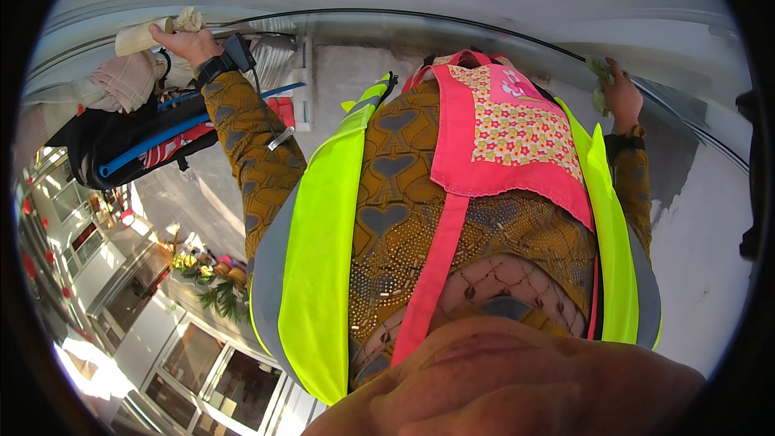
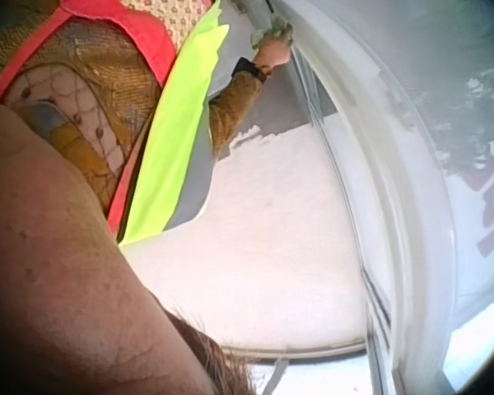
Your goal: The person wipes a large glass window with a cloth, moving from the upper sections downward and across the surface. They hold a roll of paper towels in the other hand and occasionally switch hands while continuing to wipe different areas of the window.
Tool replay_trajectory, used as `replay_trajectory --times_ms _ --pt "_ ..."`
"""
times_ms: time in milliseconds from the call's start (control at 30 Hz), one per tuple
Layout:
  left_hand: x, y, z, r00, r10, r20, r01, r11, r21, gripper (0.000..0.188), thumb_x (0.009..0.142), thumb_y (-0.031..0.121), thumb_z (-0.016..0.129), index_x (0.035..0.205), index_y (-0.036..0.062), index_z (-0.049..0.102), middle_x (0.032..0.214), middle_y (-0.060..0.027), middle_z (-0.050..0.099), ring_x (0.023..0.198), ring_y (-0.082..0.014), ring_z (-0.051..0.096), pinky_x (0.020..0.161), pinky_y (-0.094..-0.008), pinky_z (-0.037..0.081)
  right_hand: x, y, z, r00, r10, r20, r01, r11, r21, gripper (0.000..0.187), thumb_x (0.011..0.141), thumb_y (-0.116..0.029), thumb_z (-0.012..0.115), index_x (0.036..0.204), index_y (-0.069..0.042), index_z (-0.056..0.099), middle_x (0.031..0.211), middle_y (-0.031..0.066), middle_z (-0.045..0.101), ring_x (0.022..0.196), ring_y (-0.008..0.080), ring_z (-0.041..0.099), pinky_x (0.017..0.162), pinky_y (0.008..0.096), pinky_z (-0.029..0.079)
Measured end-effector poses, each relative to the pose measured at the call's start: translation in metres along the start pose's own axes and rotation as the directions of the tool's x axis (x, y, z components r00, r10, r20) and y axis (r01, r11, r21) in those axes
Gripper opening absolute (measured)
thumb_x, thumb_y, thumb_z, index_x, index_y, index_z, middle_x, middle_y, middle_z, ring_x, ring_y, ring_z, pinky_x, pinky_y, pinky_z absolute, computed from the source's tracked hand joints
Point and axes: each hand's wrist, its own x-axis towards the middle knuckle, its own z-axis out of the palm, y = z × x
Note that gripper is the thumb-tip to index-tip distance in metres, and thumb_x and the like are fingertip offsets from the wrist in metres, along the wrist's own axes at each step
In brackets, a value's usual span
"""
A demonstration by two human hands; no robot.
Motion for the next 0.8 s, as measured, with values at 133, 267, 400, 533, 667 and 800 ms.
replay_trajectory --times_ms 133,267,400,533,667,800 --pt "-0.025 0.006 0.015 0.998 0.002 -0.06 0.006 0.992 0.123 0.079 0.088 0.069 0.049 0.14 0.0093 0.046 0.138 -0.0103 0.051 0.12 -0.029 0.05 0.103 -0.0497 0.04 -0.002 0.015 0.0 0.999 0.04 -0.004 -0.04 0.999 -0.024 0.057 0.09 -0.032 0.064 0.142 -0.038 0.044 0.108 0.014 0.069 0.089 0.0363 0.069 0.069 0.0463 0.056" --pt "-0.05 0.009 0.028 0.976 -0.149 -0.159 0.178 0.967 0.183 0.08 0.087 0.07 0.047 0.142 0.0122 0.046 0.14 -0.0104 0.051 0.122 -0.0318 0.05 0.102 -0.0534 0.04 0.0 0.031 -0.001 0.999 0.029 -0.04 -0.029 0.999 -0.018 0.054 0.089 -0.034 0.066 0.14 -0.037 0.048 0.108 0.0137 0.07 0.086 0.0351 0.07 0.068 0.0445 0.056" --pt "-0.061 0.002 0.04 1.0 -0.02 -0.02 0.021 0.998 0.061 0.073 0.091 0.063 0.051 0.14 0.0091 0.049 0.136 -0.0091 0.055 0.119 -0.0293 0.055 0.102 -0.0446 0.044 -0.002 0.046 -0.002 0.995 0.09 -0.043 -0.091 0.995 -0.028 0.048 0.09 -0.033 0.063 0.137 -0.034 0.052 0.106 0.0133 0.07 0.088 0.0343 0.069 0.069 0.0444 0.055" --pt "-0.069 -0.004 0.041 1.0 -0.011 0.004 0.011 0.998 0.064 0.073 0.091 0.063 0.052 0.139 0.0079 0.05 0.134 -0.0088 0.057 0.116 -0.0274 0.058 0.1 -0.0439 0.047 -0.002 0.058 0.0 0.991 0.123 -0.054 -0.123 0.992 0.003 0.044 0.091 -0.03 0.06 0.135 -0.033 0.055 0.104 0.0119 0.071 0.093 0.0344 0.068 0.074 0.0443 0.055" --pt "-0.082 -0.006 0.044 0.992 -0.121 0.031 0.117 0.989 0.09 0.069 0.092 0.065 0.046 0.135 0.0122 0.054 0.128 -0.0061 0.061 0.11 -0.0272 0.06 0.095 -0.0466 0.048 0.0 0.076 0.011 0.974 0.148 -0.172 -0.153 0.988 -0.016 0.039 0.091 -0.029 0.06 0.13 -0.035 0.059 0.106 0.0101 0.07 0.089 0.0317 0.069 0.073 0.0418 0.057" --pt "-0.101 -0.006 0.057 0.989 -0.145 0.029 0.141 0.985 0.103 0.069 0.092 0.065 0.046 0.135 0.0119 0.055 0.128 -0.0046 0.06 0.109 -0.0241 0.059 0.092 -0.0429 0.048 0.003 0.098 0.022 0.956 0.198 -0.215 -0.195 0.98 0.037 0.036 0.091 -0.027 0.058 0.127 -0.032 0.063 0.105 0.0097 0.071 0.092 0.0315 0.068 0.076 0.0425 0.057"
